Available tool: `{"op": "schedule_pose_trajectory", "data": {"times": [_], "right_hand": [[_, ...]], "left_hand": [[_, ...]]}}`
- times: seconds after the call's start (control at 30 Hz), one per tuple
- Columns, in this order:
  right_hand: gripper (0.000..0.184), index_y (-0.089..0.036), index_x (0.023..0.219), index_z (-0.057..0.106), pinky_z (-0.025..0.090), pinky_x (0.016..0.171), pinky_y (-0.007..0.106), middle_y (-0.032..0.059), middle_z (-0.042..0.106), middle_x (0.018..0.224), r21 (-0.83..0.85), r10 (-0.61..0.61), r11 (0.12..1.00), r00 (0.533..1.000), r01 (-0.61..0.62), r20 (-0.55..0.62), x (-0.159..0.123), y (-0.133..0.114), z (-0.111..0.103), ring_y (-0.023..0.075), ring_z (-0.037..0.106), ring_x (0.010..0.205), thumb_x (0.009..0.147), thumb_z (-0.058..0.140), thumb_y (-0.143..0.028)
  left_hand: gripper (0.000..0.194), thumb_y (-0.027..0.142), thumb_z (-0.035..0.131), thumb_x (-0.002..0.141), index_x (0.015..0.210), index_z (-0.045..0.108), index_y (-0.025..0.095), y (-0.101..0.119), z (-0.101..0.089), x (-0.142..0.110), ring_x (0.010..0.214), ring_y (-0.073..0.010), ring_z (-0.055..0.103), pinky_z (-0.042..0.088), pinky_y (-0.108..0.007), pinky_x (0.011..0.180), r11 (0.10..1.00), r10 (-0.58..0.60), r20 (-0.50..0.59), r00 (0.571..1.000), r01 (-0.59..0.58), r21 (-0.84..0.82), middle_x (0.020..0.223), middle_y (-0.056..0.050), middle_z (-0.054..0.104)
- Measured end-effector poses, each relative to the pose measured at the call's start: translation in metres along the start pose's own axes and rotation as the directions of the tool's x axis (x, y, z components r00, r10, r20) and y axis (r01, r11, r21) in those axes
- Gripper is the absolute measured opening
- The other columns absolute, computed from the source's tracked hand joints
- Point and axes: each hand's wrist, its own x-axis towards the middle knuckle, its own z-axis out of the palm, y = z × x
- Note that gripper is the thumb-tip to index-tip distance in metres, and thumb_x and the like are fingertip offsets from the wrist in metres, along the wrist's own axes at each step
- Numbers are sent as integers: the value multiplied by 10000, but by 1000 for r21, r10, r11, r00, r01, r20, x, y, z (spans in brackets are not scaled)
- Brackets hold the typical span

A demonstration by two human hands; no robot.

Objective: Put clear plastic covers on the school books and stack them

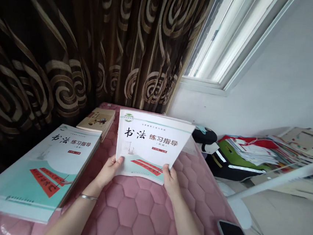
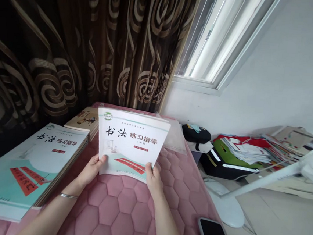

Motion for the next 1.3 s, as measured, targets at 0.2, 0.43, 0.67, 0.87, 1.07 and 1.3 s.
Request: {"op": "schedule_pose_trajectory", "data": {"times": [0.2,0.43,0.67,0.87,1.07,1.3], "right_hand": [[705,-175,953,716,504,881,380,103,748,946,-26,54,998,992,-51,114,6,-31,-3,300,660,973,744,471,-803],[686,-183,893,728,494,922,398,100,752,992,112,184,972,965,-207,188,13,-20,-4,315,661,1035,614,616,-800],[486,-191,875,700,563,792,440,85,765,911,325,319,865,918,-383,234,5,-34,-7,325,707,936,620,742,-602],[334,-203,869,673,585,695,430,69,768,853,444,394,737,858,-509,329,1,-53,-9,303,728,838,649,745,-443],[416,-194,1011,685,471,378,253,33,742,717,383,350,747,811,-544,470,-11,-59,-28,176,640,474,687,745,-448],[469,-162,995,680,330,290,162,-70,535,403,341,248,814,813,-470,527,-16,-59,-33,82,425,299,673,739,-497]], "left_hand": [[712,693,713,638,1037,664,106,2,0,6,758,-221,682,506,-287,674,984,-167,-103,981,160,-73,867,-102,754],[670,455,848,592,1142,663,119,4,3,-2,877,-259,709,542,-334,781,905,-369,116,922,385,-184,985,-139,754],[572,291,865,596,1123,689,156,13,1,-6,829,-198,716,561,-256,744,886,-334,265,904,397,-239,958,-91,758],[411,245,853,612,981,722,119,14,-1,-5,756,-166,697,554,-224,663,866,-360,246,900,420,-269,898,-94,746],[366,232,839,618,949,716,135,15,-3,-4,700,-137,679,546,-203,625,867,-346,186,920,389,-311,846,-59,738],[302,251,820,620,887,721,151,17,-13,-1,692,-143,678,543,-218,630,887,-329,114,937,348,-302,798,-48,726]]}}
